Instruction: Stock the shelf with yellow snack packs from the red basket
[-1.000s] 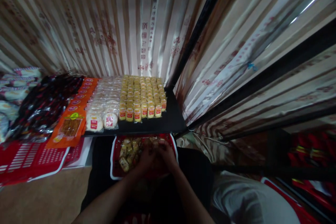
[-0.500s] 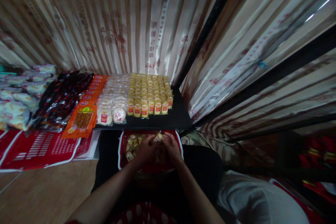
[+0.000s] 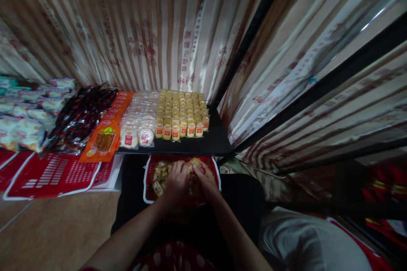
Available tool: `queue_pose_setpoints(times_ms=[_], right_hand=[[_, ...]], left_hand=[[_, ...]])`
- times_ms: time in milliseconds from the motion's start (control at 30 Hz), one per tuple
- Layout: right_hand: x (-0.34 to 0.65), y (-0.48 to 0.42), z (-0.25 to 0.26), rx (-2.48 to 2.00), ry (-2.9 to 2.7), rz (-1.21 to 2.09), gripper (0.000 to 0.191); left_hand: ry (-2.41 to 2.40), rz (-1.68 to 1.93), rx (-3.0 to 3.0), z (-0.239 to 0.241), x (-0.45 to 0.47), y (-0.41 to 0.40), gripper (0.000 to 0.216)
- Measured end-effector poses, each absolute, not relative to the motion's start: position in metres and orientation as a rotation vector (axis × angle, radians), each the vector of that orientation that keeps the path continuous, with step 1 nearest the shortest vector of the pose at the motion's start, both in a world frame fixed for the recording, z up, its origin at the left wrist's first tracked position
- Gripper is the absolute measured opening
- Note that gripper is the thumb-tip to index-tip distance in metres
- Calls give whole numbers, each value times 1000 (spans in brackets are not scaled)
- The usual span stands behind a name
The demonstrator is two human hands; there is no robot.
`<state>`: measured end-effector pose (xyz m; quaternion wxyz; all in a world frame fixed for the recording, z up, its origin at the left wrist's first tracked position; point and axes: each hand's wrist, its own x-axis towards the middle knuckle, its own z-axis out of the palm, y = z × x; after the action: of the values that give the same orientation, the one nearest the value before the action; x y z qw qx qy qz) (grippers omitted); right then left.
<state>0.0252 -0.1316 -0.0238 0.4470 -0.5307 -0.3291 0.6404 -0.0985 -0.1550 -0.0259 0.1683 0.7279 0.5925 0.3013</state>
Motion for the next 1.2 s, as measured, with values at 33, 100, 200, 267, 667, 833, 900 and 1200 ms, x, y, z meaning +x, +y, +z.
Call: queue_pose_setpoints(times_ms=[33, 100, 200, 267, 667, 833, 900, 1200], right_hand=[[25, -132, -23, -1308, -787, 1585, 47], [26, -132, -22, -1285, -748, 1575, 44], [31, -128, -19, -1255, -729, 1539, 41], [35, -124, -17, -1236, -715, 1524, 41], [47, -101, 4, -1118, -733, 1552, 59], [46, -99, 2, -1105, -836, 1483, 41], [49, -97, 1, -1109, -870, 1450, 39], [81, -38, 15, -1270, -944, 1055, 53]], left_hand=[[1668, 873, 2081, -25, -98, -156, 32], [1632, 907, 2077, -25, -95, -158, 34], [1579, 953, 2012, -26, -91, -158, 36], [1581, 1004, 1912, -27, -88, -155, 38], [1511, 1075, 1469, -5, -76, -122, 26], [1540, 1100, 1326, 9, -60, -105, 21], [1517, 1101, 1358, 12, -54, -97, 20], [1487, 944, 1954, 51, -52, -40, 25]])
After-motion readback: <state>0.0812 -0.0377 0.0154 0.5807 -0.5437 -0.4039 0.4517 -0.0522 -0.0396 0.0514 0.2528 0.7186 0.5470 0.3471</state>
